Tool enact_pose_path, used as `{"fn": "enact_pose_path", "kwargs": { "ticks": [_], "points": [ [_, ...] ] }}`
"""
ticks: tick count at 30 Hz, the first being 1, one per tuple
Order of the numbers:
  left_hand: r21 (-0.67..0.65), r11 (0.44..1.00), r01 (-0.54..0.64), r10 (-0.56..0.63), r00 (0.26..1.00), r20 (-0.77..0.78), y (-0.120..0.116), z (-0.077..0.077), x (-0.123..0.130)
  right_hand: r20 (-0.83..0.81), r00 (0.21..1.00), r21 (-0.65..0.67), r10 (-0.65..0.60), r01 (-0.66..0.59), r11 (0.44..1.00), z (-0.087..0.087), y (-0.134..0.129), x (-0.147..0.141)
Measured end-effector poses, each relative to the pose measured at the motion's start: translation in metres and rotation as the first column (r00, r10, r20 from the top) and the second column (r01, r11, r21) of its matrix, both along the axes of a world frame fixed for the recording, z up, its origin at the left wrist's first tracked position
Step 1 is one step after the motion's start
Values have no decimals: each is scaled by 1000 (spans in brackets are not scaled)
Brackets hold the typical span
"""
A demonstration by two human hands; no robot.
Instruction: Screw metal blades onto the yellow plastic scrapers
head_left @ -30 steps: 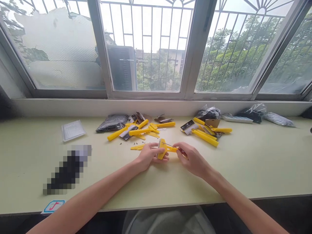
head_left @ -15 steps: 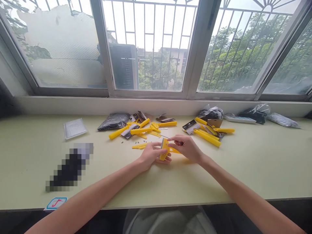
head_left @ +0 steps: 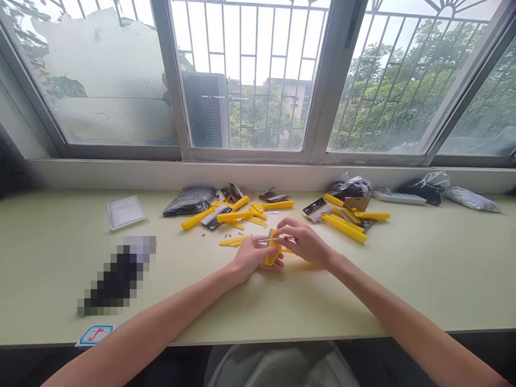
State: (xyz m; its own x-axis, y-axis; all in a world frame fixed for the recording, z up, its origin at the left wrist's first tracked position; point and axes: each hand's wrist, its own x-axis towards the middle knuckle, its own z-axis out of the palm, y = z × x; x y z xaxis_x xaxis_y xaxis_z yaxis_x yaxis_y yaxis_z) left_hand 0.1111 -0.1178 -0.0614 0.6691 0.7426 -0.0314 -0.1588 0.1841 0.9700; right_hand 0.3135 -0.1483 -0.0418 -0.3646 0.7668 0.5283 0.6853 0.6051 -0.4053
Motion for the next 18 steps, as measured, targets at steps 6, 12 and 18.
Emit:
{"fn": "enact_pose_path", "kwargs": {
  "ticks": [6,12,18],
  "points": [
    [9,1000,2,-2,1000,-24,-1,0,1,-21,999,47,-40,41,998,-9,1,-5],
    [-6,1000,-14,14,1000,-26,-1,0,1,-346,912,1,-220,235,972,-3,-3,-8],
    [30,999,13,-12,1000,-27,-3,1,0,-565,770,-272,-297,166,948,-2,-9,-7]
  ]
}}
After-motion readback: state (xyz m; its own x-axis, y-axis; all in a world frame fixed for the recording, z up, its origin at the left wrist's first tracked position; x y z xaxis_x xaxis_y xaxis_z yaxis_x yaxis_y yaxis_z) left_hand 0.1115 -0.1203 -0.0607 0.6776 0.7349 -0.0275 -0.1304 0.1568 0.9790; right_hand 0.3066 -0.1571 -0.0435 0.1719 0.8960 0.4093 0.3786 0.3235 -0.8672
